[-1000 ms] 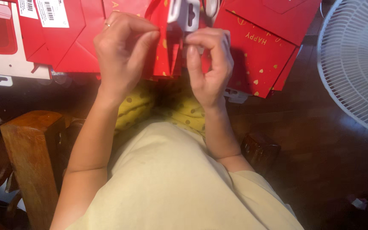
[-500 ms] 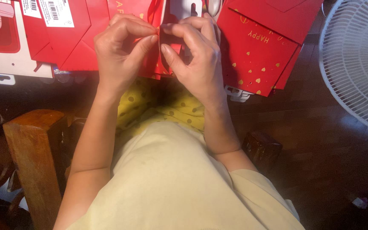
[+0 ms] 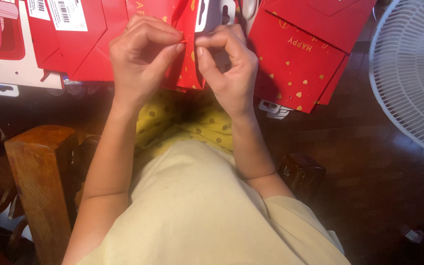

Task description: The person assembles red Valentine's Day gift boxes by hand, folding flaps and threading red ribbons through white plastic handles. They handle multiple boxes one at a time, stacking completed units on the lap.

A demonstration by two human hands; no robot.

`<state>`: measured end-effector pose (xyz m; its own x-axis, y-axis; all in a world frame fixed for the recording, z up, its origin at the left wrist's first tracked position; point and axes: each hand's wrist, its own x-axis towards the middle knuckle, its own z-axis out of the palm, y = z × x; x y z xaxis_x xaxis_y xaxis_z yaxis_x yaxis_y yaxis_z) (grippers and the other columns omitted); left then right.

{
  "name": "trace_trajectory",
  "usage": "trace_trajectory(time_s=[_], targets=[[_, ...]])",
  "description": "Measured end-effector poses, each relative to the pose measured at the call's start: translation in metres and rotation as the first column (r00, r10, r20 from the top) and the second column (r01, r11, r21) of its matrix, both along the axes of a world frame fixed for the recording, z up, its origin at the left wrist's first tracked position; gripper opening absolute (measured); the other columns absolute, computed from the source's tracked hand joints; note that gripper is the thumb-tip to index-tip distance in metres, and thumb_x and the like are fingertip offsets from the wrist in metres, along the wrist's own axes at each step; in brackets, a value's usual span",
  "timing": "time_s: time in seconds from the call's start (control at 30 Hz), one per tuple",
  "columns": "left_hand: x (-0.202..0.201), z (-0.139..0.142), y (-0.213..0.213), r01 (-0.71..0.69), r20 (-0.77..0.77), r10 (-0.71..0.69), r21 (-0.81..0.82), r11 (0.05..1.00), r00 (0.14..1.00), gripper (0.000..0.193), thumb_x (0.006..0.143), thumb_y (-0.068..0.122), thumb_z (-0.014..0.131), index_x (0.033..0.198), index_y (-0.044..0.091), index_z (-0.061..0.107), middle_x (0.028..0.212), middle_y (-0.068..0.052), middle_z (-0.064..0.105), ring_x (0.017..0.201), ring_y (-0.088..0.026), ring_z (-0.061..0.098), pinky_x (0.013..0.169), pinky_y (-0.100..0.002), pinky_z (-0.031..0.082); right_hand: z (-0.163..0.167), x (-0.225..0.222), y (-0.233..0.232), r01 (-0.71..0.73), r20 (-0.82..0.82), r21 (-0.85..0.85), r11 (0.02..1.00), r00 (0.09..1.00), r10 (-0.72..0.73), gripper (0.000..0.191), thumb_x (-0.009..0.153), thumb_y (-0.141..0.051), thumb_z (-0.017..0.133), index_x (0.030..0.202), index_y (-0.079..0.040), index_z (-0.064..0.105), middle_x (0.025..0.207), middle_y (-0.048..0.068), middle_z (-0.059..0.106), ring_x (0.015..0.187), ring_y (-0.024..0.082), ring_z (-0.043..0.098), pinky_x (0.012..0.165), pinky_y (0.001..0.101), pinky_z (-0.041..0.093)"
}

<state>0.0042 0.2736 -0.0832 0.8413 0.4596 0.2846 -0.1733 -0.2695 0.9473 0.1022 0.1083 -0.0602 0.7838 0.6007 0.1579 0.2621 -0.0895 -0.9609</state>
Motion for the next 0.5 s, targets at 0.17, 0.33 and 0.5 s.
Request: trace_trajectory(time_s=[0.17,0.33,0.5], targets=[[-0.005,-0.012,0.003,0.031,0.05,-0.023,-0.174,0.984,0.998,0.013,0.101,-0.009,0.08,0.106,-0.001,0.071,0.109,-0.01,0.073,0.106,-0.018,0.067,0.098,-0.031,0.054,-0.001,0.001,0.003,-0.098,-0.195,0.164,0.982,0.972,0.13,0.011,0.102,0.008,0.066,0.108,-0.001,0.068,0.104,0.003,0.061,0.096,0.009,0.059,0.09,0.0222,0.048],[-0.006,-0.016,0.003,0.117,0.118,-0.081,-0.342,0.932,0.99,0.013,0.108,-0.01,0.073,0.11,-0.001,0.063,0.113,-0.012,0.07,0.109,-0.017,0.068,0.1,-0.031,0.056,-0.009,0.002,0.004,-0.108,-0.148,0.118,0.987,0.981,0.125,0.009,0.103,0.005,0.068,0.112,0.001,0.067,0.105,0.003,0.062,0.1,0.009,0.059,0.094,0.0229,0.048],[0.001,0.002,0.002,0.161,0.183,-0.089,-0.431,0.888,0.979,0.012,0.107,-0.006,0.062,0.11,0.003,0.054,0.116,-0.012,0.069,0.112,-0.017,0.067,0.104,-0.032,0.056,-0.02,0.002,0.001,-0.017,-0.278,0.096,0.995,0.96,0.043,0.007,0.11,-0.003,0.067,0.114,0.001,0.064,0.102,0.001,0.063,0.093,0.006,0.058,0.088,0.0221,0.048]])
